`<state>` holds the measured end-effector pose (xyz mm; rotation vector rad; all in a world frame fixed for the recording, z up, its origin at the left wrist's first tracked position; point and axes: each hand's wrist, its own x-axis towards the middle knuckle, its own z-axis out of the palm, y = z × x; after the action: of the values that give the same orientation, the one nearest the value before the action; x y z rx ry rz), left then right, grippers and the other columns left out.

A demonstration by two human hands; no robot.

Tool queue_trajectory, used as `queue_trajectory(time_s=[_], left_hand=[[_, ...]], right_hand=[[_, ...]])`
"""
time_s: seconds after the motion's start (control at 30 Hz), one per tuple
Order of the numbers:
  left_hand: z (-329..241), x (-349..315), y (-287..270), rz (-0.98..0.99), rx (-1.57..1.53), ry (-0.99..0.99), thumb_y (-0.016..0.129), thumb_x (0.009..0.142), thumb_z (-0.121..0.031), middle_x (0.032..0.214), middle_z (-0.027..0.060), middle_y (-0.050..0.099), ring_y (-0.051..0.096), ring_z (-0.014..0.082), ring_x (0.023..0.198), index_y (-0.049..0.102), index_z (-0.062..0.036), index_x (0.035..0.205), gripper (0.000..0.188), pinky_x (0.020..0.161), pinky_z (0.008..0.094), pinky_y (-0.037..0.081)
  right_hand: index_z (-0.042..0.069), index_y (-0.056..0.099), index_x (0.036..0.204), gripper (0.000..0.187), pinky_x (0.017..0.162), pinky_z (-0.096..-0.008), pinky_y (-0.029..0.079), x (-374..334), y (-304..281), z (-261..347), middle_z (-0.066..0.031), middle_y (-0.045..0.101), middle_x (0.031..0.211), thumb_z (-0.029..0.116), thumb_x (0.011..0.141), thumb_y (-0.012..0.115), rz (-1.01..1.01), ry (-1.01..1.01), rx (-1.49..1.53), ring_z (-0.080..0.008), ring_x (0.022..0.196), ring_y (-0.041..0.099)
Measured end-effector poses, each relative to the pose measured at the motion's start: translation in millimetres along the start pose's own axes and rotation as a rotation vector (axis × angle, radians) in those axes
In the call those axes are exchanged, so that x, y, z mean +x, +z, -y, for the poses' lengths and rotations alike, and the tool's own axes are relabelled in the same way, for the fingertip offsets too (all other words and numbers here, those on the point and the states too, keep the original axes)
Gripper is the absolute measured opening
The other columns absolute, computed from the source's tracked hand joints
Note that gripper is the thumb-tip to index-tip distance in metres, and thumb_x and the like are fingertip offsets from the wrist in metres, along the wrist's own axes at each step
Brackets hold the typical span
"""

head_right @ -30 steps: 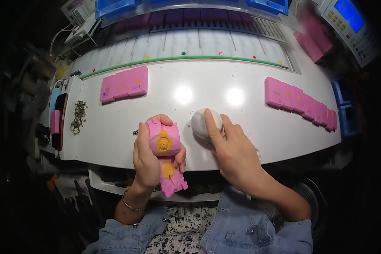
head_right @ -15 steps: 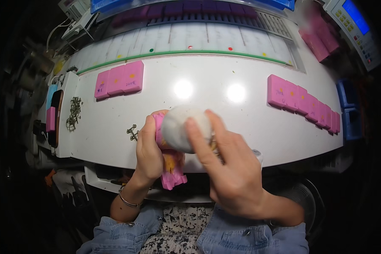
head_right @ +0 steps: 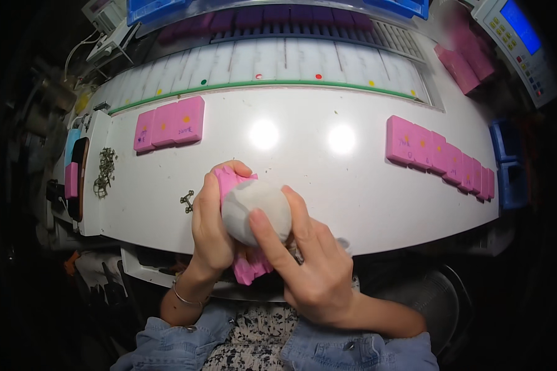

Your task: Assembling small metal jewelry-like components using rubber molds and hand tools at a workshop station.

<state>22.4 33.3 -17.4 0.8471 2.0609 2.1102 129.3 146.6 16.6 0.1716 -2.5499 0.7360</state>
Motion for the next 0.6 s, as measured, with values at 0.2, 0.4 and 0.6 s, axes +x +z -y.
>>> queue_trajectory(time_s=[0.2,0.4,0.6], left_hand=[[-18.6,-9.1,-7.3,0.043,-0.465,-0.564,0.015,0.097,-0.033,0.063,0.0082,0.053,0.048,0.0132,0.046,0.042,-0.0009,0.106,0.043,0.046,0.0262,0.045],[-22.3,-9.0,-11.1,0.018,-0.466,-0.574,0.015,0.097,-0.034,0.066,0.0083,0.053,0.049,0.013,0.051,0.043,0.0009,0.106,0.045,0.051,0.0252,0.045],[-12.1,-14.3,-3.1,-0.085,-0.101,-0.31,0.014,0.096,-0.031,0.08,0.0081,0.058,0.054,0.0126,0.074,0.05,0.0021,0.105,0.05,0.07,0.0246,0.044]], right_hand=[[-0.002,0.043,0.129,0.066,0.087,-0.031,0.042,8.1,-29.9,-6.3,-0.0236,0.048,0.125,-0.011,0.066,0.06,0.182,0.484,0.593,-0.031,0.102,0.055],[-0.002,0.048,0.125,0.069,0.078,-0.0341,0.047,-3.8,-23.0,13.7,-0.0328,0.048,0.119,-0.01,0.058,0.063,-0.083,0.332,0.21,-0.0333,0.09,0.06],[0.001,0.056,0.118,0.06,0.064,-0.0295,0.05,0.1,-1.5,2.8,-0.0324,0.052,0.112,-0.001,0.058,0.056,0.02,0.007,-0.02,-0.0281,0.076,0.06]])
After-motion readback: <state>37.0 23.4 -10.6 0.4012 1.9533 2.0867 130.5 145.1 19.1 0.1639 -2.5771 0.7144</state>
